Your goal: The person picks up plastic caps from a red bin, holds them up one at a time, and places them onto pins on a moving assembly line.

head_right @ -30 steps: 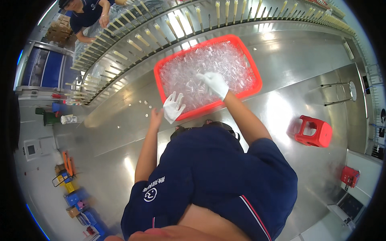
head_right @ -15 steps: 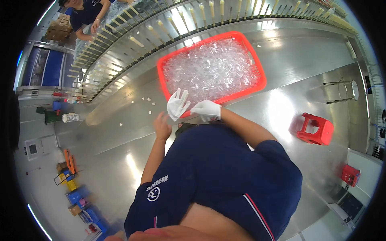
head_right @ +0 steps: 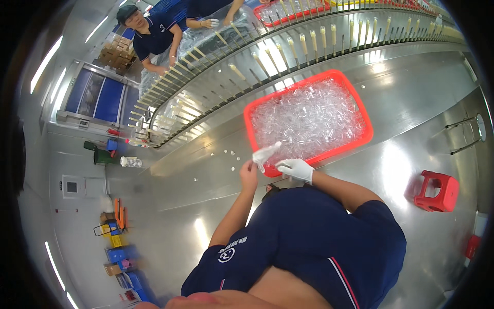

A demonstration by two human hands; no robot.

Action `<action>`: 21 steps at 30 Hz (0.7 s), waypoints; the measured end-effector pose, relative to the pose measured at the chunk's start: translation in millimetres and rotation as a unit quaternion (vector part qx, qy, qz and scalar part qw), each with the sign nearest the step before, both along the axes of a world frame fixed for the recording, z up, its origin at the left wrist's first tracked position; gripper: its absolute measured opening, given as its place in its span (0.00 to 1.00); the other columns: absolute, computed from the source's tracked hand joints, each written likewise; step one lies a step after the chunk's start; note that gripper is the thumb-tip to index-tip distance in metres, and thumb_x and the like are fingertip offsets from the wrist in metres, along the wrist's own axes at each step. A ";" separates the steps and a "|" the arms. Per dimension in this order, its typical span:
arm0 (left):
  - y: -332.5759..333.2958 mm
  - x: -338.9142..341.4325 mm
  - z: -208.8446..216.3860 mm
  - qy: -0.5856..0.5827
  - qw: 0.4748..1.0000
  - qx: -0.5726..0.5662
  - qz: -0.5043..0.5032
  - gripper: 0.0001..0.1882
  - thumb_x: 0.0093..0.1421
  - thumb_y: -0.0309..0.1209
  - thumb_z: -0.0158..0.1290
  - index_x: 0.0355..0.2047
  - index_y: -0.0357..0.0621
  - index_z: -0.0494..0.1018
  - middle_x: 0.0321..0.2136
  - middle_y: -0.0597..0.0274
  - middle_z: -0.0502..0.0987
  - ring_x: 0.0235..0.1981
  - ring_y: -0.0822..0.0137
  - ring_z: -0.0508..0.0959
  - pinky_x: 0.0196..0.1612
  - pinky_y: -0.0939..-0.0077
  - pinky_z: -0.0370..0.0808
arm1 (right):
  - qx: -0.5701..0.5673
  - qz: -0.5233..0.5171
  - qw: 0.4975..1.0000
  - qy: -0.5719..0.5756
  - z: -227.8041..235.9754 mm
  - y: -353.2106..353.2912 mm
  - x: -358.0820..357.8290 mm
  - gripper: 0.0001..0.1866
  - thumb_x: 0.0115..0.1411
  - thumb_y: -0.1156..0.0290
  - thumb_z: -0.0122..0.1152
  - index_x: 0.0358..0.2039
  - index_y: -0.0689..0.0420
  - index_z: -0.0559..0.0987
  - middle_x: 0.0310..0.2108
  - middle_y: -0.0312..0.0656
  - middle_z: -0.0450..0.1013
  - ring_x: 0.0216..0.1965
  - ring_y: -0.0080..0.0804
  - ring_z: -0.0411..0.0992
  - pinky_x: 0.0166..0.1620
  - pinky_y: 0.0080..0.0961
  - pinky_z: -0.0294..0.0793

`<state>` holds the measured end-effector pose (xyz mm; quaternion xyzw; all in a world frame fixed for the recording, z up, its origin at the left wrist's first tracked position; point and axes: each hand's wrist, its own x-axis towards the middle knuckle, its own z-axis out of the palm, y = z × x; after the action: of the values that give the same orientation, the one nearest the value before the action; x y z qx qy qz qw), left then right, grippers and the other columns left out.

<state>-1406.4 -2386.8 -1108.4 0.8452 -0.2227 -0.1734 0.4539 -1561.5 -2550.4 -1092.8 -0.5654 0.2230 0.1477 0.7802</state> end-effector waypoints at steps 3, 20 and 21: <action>-30.1 -15.7 39.3 0.094 0.995 -0.023 0.039 0.11 0.56 0.28 0.48 0.37 0.32 0.71 0.28 0.61 0.75 0.29 0.75 0.73 0.33 0.81 0.69 | -0.168 -0.095 0.960 -0.202 -5.6 14.3 28.7 0.15 0.55 0.63 0.52 0.41 0.56 0.74 0.24 0.35 0.72 0.22 0.21 0.68 0.28 0.18 0.69; -12.0 -12.6 21.4 0.002 0.999 -0.018 -0.047 0.09 0.55 0.25 0.49 0.35 0.33 0.71 0.26 0.62 0.75 0.27 0.75 0.74 0.32 0.81 0.71 | 0.097 -0.073 0.984 -0.130 -27.5 18.9 61.2 0.12 0.57 0.62 0.52 0.30 0.58 0.74 0.21 0.35 0.71 0.20 0.20 0.69 0.22 0.16 0.68; -11.6 -11.9 20.0 0.051 0.996 -0.066 -0.029 0.08 0.55 0.25 0.48 0.35 0.33 0.71 0.26 0.61 0.75 0.27 0.74 0.74 0.32 0.80 0.71 | 0.096 -0.075 0.983 -0.135 -22.6 17.5 61.6 0.12 0.57 0.62 0.52 0.30 0.59 0.74 0.21 0.34 0.70 0.20 0.19 0.69 0.22 0.15 0.67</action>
<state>-1418.2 -2398.5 -1088.4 0.7964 -0.2351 -0.2144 0.5144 -1499.9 -2532.9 -1115.4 -0.4845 0.1424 0.0324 0.8625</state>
